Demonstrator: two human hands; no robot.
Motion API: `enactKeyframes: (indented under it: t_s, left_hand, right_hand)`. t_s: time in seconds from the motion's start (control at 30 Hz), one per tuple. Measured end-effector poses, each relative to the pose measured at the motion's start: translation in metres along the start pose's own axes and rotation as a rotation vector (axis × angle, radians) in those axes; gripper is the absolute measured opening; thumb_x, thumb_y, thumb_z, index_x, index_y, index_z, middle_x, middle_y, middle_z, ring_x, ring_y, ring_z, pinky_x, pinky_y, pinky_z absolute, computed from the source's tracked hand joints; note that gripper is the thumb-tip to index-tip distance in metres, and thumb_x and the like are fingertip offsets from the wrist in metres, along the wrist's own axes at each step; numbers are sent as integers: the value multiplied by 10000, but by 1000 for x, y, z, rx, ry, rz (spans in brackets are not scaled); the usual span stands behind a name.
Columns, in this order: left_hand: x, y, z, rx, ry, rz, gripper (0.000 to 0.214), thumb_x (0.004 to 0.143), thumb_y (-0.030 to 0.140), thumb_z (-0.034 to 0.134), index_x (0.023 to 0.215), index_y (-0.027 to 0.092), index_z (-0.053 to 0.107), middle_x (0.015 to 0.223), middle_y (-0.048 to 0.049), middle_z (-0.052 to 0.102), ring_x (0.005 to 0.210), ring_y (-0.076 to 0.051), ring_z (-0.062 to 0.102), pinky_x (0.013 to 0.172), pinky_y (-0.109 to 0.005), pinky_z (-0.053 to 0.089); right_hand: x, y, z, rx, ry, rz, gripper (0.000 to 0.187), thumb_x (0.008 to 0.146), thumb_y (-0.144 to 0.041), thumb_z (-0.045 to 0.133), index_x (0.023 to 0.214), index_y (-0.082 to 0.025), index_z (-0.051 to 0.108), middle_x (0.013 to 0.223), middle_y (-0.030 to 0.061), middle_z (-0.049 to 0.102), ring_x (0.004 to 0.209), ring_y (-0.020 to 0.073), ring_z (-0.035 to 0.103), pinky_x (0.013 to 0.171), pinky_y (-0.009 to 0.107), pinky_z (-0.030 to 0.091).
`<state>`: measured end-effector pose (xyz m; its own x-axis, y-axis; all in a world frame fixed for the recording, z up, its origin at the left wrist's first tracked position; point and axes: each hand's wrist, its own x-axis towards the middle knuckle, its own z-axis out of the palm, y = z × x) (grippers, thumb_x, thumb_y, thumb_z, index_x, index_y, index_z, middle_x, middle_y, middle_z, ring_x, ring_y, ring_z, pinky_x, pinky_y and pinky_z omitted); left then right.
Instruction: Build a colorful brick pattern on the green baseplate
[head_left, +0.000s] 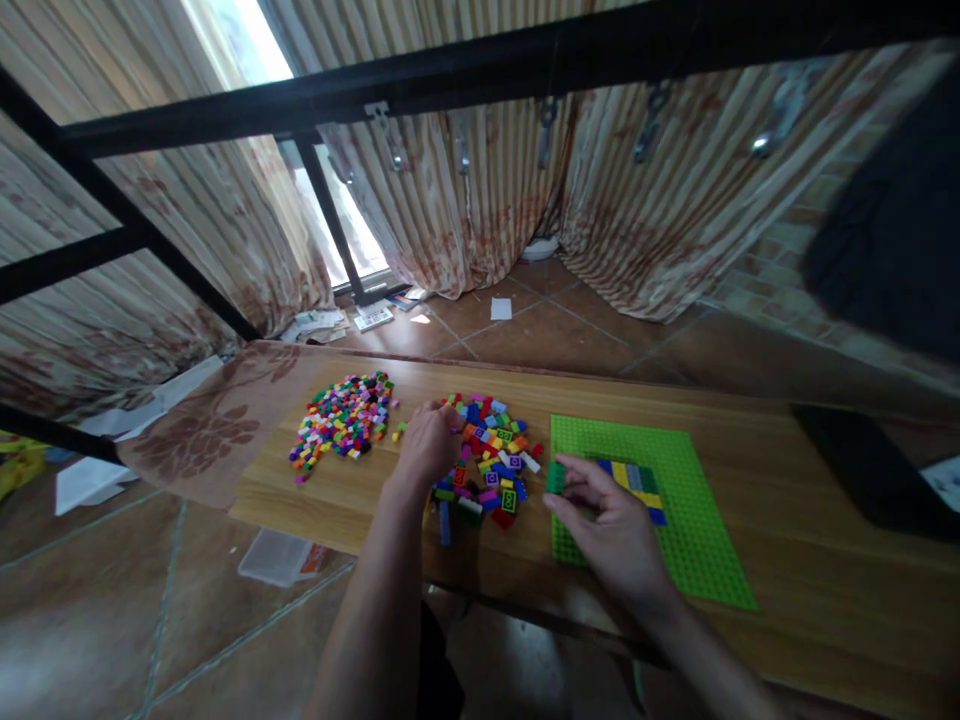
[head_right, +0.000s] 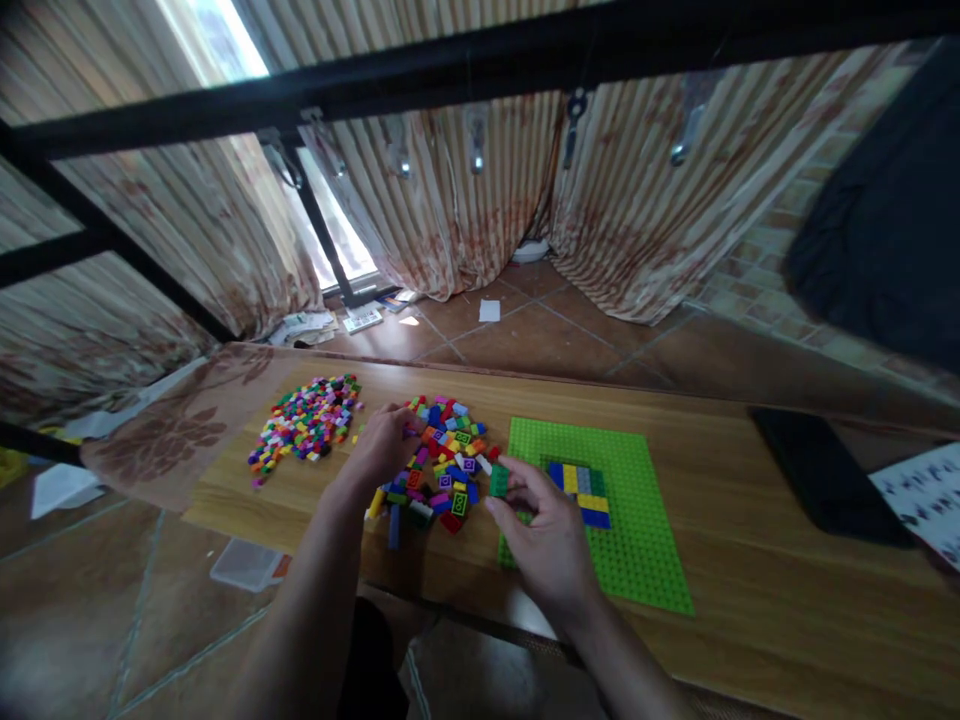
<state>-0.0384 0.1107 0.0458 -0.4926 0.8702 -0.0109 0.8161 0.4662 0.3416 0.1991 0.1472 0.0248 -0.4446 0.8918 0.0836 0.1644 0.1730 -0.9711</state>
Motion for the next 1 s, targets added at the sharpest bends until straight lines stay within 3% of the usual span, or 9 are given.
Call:
enactKeyframes:
  t_s: [0.2, 0.4, 0.5, 0.6, 0.73, 1.0]
  left_hand:
    - [2, 1, -2, -37, 46, 23, 239, 797, 169, 592, 999, 178, 722, 1102, -128, 668, 1030, -266, 622, 941, -365, 472]
    - [-2, 22, -5, -289, 320, 154, 222, 844, 186, 562, 1025, 158, 689, 1050, -93, 693, 978, -219, 653, 928, -335, 500]
    - [-7, 42, 6, -446, 356, 250, 175, 854, 177, 558, 983, 166, 676, 986, -67, 711, 946, -194, 664, 894, -319, 517]
    - [-16, 65, 22, -580, 280, 292, 166, 843, 135, 549, 951, 175, 670, 948, -46, 725, 904, -179, 678, 880, -318, 528]
    - [-32, 93, 45, -749, 73, 267, 199, 848, 116, 539, 995, 167, 663, 934, -51, 739, 849, -158, 691, 811, -277, 540]
    - [-45, 114, 63, -691, -179, 188, 321, 815, 176, 634, 1133, 136, 620, 941, -66, 730, 830, -167, 687, 767, -271, 526]
  right_hand:
    - [6, -4, -29, -375, 15, -176, 318, 811, -353, 678, 1124, -295, 697, 874, 27, 667, 763, 198, 634, 745, 354, 508]
    - [20, 11, -89, -553, 109, -215, 339, 789, -441, 710, 1080, -268, 692, 969, 43, 661, 859, 228, 642, 788, 385, 510]
    - [22, 18, -109, -624, 89, -267, 341, 807, -459, 691, 1086, -264, 689, 1042, 58, 653, 953, 247, 643, 854, 415, 509]
    - [19, 19, -113, -673, -10, -314, 349, 825, -459, 676, 1108, -256, 684, 1116, 74, 635, 1023, 259, 632, 883, 433, 518]
    - [12, 17, -104, -733, -131, -327, 285, 847, -377, 665, 1108, -264, 688, 1188, 78, 612, 1091, 267, 597, 949, 471, 501]
    - [5, 22, -95, -867, -135, -345, 334, 794, -248, 710, 1128, -236, 696, 1273, 101, 593, 1159, 308, 545, 1005, 515, 467]
